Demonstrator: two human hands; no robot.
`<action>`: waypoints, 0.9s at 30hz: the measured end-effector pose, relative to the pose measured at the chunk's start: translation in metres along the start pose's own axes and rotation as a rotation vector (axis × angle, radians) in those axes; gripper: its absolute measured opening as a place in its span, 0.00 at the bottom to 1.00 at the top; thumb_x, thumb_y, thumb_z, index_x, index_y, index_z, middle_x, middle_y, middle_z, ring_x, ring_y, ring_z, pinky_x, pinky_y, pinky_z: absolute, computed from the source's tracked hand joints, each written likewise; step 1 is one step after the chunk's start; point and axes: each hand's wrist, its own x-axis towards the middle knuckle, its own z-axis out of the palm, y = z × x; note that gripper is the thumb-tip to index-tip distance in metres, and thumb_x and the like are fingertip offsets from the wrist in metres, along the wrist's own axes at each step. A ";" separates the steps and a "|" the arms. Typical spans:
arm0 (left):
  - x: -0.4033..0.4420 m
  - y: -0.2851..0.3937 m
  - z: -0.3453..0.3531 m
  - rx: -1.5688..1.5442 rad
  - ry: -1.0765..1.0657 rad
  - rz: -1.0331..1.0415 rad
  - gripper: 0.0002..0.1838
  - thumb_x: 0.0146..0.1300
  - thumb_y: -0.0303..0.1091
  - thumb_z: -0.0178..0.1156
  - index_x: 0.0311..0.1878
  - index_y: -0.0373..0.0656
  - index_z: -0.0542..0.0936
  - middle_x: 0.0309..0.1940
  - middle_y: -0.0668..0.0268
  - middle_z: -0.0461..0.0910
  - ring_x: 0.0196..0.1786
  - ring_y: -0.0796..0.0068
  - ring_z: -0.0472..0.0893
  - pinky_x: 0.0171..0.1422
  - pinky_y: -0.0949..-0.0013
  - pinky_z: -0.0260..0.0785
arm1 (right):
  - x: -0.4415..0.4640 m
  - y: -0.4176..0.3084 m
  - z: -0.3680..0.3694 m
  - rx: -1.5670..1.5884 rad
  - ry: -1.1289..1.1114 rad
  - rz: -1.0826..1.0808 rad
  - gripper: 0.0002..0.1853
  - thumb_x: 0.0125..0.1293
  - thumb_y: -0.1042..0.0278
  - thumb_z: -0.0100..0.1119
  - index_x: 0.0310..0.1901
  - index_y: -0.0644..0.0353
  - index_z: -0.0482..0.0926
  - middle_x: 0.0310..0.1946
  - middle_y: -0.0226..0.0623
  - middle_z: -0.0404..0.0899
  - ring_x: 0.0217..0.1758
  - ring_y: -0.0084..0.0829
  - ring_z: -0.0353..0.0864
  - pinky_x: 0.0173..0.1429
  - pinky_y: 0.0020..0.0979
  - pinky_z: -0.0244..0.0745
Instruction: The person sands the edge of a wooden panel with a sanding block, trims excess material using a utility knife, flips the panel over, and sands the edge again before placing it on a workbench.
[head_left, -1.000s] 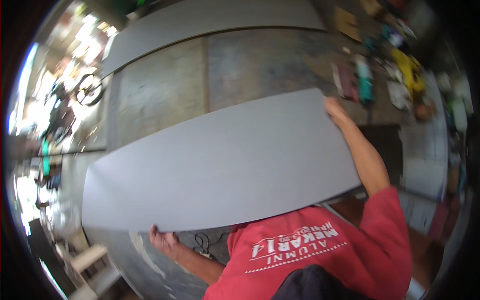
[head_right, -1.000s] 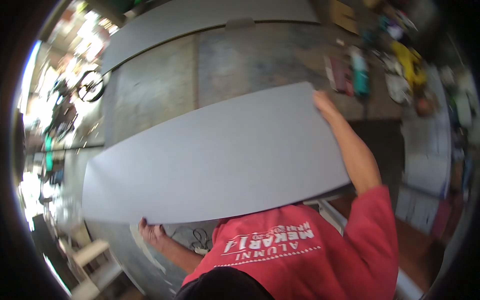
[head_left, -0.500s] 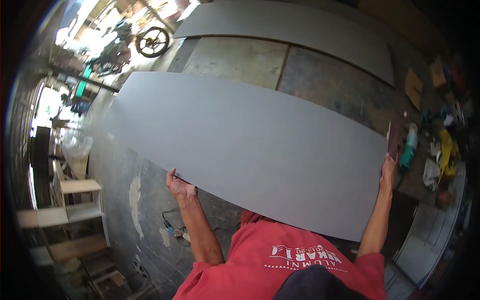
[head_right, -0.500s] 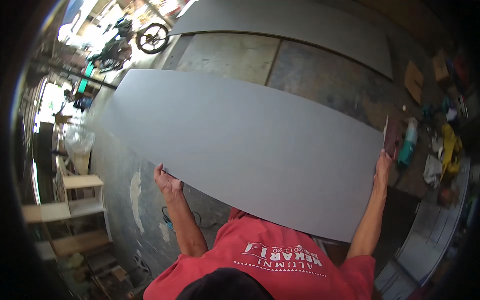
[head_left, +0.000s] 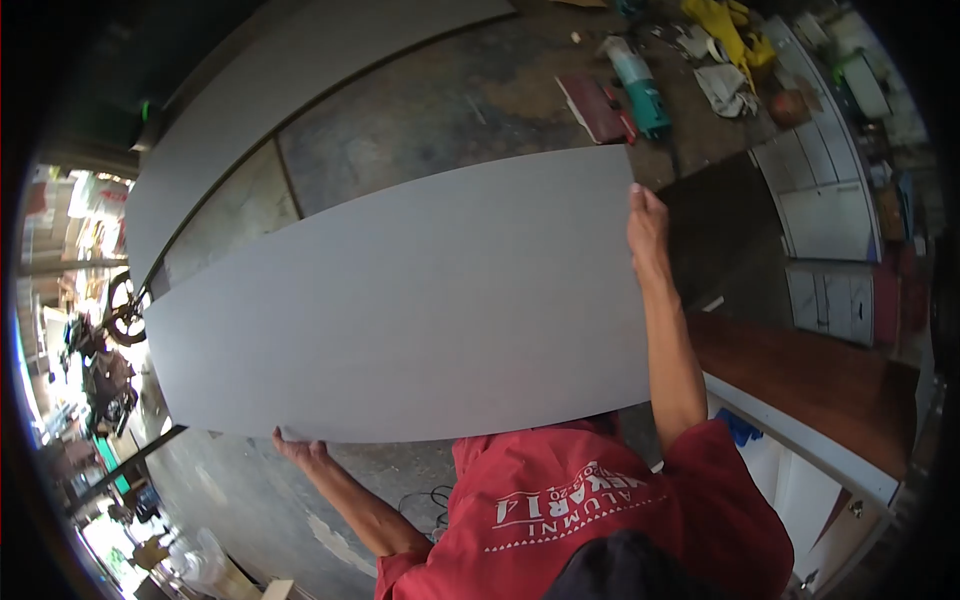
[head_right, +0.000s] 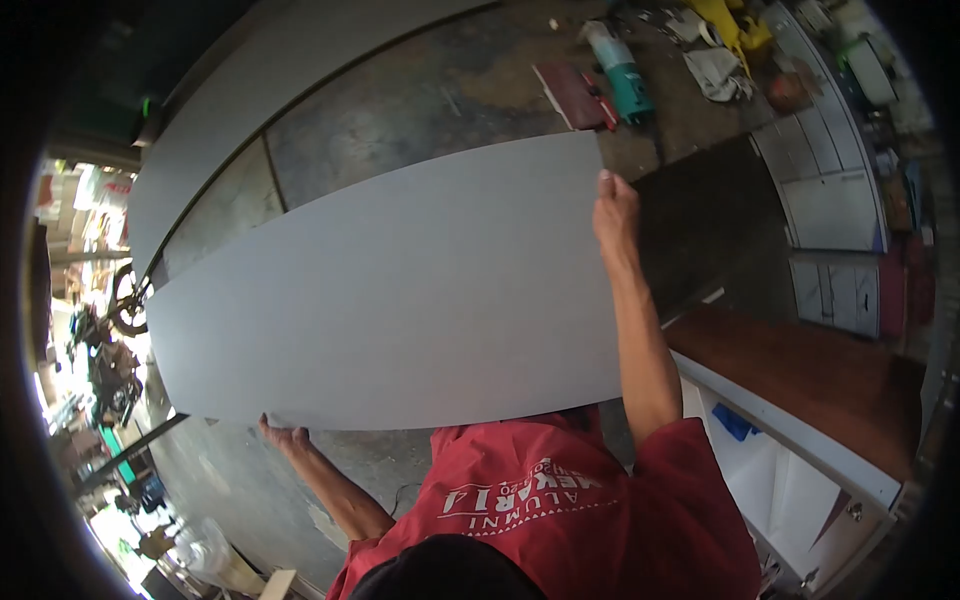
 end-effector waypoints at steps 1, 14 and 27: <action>0.004 -0.005 -0.004 0.080 -0.106 0.030 0.36 0.62 0.51 0.60 0.70 0.41 0.69 0.65 0.56 0.74 0.66 0.53 0.74 0.69 0.45 0.68 | -0.002 0.006 0.001 0.014 -0.002 0.012 0.24 0.80 0.53 0.44 0.50 0.70 0.80 0.43 0.52 0.83 0.44 0.47 0.79 0.55 0.40 0.73; -0.138 -0.156 0.169 1.274 -0.490 0.959 0.34 0.69 0.42 0.66 0.74 0.40 0.68 0.72 0.53 0.70 0.75 0.61 0.66 0.78 0.60 0.56 | -0.031 0.088 -0.035 0.148 -0.349 0.155 0.15 0.78 0.57 0.50 0.51 0.61 0.78 0.43 0.36 0.80 0.49 0.28 0.75 0.56 0.33 0.71; -0.191 -0.321 0.275 1.962 -0.635 0.893 0.60 0.58 0.79 0.54 0.83 0.49 0.48 0.83 0.45 0.33 0.83 0.37 0.29 0.75 0.21 0.21 | 0.190 0.011 0.047 -0.376 -0.298 -0.776 0.34 0.70 0.45 0.59 0.68 0.60 0.66 0.68 0.54 0.66 0.71 0.51 0.65 0.72 0.47 0.62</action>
